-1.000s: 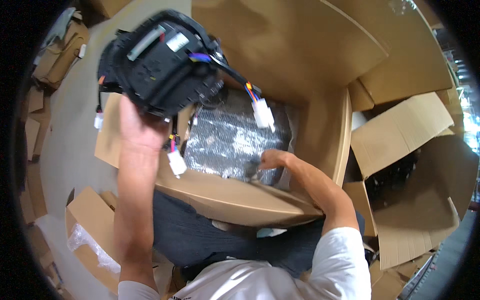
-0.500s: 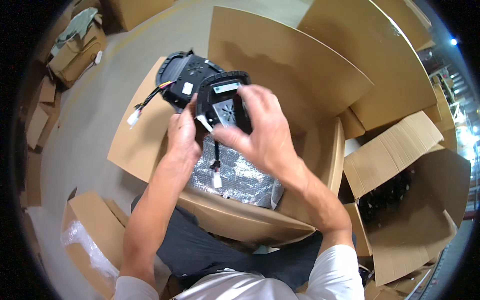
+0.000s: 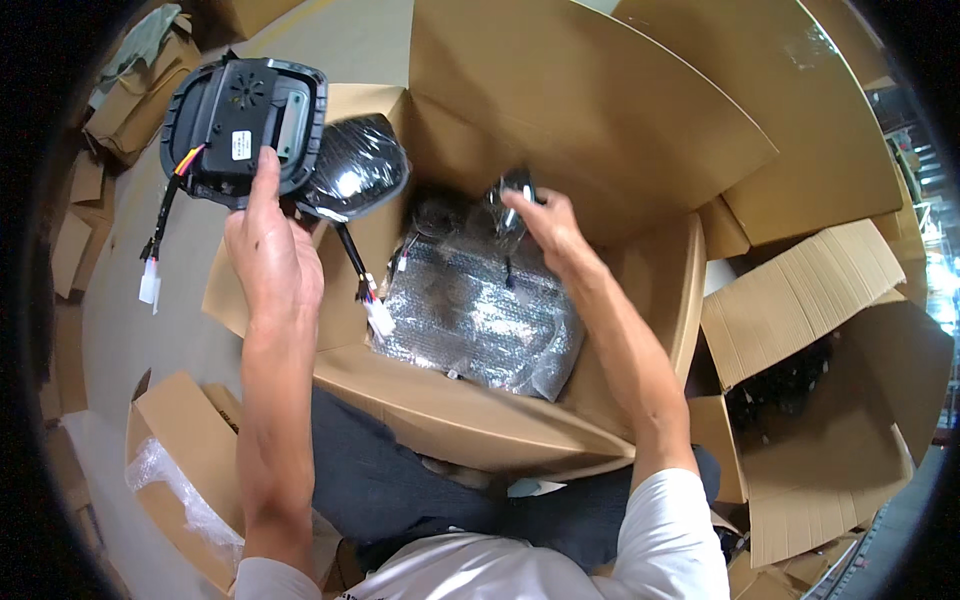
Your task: The person packs electronic dashboard components by hand, taking them from one cardboard box and placing them into another cardboard box with bubble wrap.
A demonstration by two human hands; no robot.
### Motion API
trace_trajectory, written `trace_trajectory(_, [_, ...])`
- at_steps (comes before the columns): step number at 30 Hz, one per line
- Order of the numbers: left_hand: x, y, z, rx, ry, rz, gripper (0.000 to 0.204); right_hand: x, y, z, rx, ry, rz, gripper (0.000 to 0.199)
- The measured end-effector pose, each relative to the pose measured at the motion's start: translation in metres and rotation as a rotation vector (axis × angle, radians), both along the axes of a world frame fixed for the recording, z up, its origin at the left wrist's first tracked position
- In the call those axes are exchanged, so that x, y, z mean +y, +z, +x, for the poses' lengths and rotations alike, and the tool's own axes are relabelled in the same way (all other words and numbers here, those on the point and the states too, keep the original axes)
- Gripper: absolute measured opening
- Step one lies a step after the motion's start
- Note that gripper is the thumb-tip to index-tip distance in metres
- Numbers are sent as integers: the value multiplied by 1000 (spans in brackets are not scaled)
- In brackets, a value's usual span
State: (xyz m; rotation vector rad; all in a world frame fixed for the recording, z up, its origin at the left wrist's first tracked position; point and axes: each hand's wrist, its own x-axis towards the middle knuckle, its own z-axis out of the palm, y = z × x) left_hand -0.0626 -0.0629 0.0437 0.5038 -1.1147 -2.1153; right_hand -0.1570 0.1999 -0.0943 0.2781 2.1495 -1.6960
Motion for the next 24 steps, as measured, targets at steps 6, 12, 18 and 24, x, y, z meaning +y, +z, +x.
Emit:
trace_trajectory(6, [14,-4,-3,-134,-132,131,25,33,-221,-20,-317,-383,-497,32])
trace_trajectory(12, [15,-12,-4,-124,-186,144,31,0,-268,-18,-240,-518,-453,33])
trace_trajectory(18, [17,-13,-1,-139,-257,179,35,-19,-249,-26,-211,-415,35,43])
trace_trajectory(24, [33,-12,-2,-36,-341,202,35,26,-256,-40,147,-130,574,66])
